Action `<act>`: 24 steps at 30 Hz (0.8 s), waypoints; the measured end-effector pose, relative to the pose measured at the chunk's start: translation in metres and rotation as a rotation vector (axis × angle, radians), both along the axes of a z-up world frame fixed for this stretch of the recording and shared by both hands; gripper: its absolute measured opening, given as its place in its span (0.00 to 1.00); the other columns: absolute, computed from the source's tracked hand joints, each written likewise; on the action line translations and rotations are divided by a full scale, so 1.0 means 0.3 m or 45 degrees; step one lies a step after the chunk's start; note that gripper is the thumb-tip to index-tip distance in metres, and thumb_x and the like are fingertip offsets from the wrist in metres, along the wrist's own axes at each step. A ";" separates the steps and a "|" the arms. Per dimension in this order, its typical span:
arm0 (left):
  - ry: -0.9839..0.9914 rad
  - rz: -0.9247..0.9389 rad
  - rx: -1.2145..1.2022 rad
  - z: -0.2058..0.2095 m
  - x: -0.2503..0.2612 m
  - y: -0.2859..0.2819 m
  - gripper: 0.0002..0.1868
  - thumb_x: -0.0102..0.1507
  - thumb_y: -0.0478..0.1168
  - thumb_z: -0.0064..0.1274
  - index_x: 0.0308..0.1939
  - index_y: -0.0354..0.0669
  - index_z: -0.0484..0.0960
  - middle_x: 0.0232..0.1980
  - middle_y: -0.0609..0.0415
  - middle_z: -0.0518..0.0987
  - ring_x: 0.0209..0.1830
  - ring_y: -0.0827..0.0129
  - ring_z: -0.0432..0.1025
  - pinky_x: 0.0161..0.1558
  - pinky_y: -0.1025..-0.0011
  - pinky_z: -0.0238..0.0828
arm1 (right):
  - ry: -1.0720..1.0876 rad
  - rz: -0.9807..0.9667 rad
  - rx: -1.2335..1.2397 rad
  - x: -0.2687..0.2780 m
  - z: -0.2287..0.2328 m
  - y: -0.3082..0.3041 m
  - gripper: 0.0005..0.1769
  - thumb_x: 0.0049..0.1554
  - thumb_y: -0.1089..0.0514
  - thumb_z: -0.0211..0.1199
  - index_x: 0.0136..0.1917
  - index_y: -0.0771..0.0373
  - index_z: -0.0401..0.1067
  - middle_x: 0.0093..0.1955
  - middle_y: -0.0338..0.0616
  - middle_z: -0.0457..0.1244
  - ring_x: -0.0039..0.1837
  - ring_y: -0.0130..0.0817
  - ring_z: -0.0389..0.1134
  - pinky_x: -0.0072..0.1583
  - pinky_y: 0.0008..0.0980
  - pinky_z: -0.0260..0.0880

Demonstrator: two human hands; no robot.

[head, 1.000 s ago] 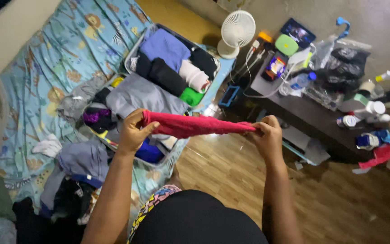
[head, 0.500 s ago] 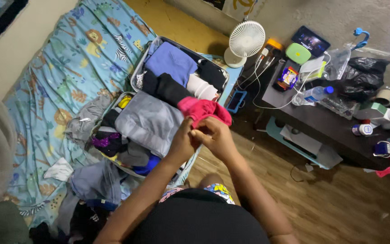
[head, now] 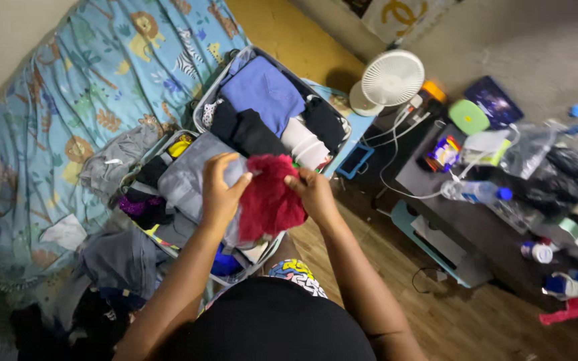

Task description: The person folds various items of clothing by hand and packs them into a suitcase, including striped, tan, and dark-colored garments.

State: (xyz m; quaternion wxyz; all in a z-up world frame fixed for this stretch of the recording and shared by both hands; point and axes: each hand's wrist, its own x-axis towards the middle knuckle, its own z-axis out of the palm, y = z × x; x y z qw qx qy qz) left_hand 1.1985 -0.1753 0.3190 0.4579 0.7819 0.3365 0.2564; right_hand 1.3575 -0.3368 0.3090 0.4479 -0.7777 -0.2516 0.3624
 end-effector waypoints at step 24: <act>-0.440 0.764 -1.381 -0.893 0.622 0.140 0.20 0.62 0.39 0.65 0.55 0.36 0.80 0.51 0.50 0.81 0.48 0.64 0.76 0.51 0.66 0.74 | -0.575 0.452 0.191 0.379 -0.565 0.421 0.32 0.62 0.51 0.62 0.77 0.58 0.61 0.79 0.56 0.55 0.81 0.53 0.54 0.79 0.52 0.52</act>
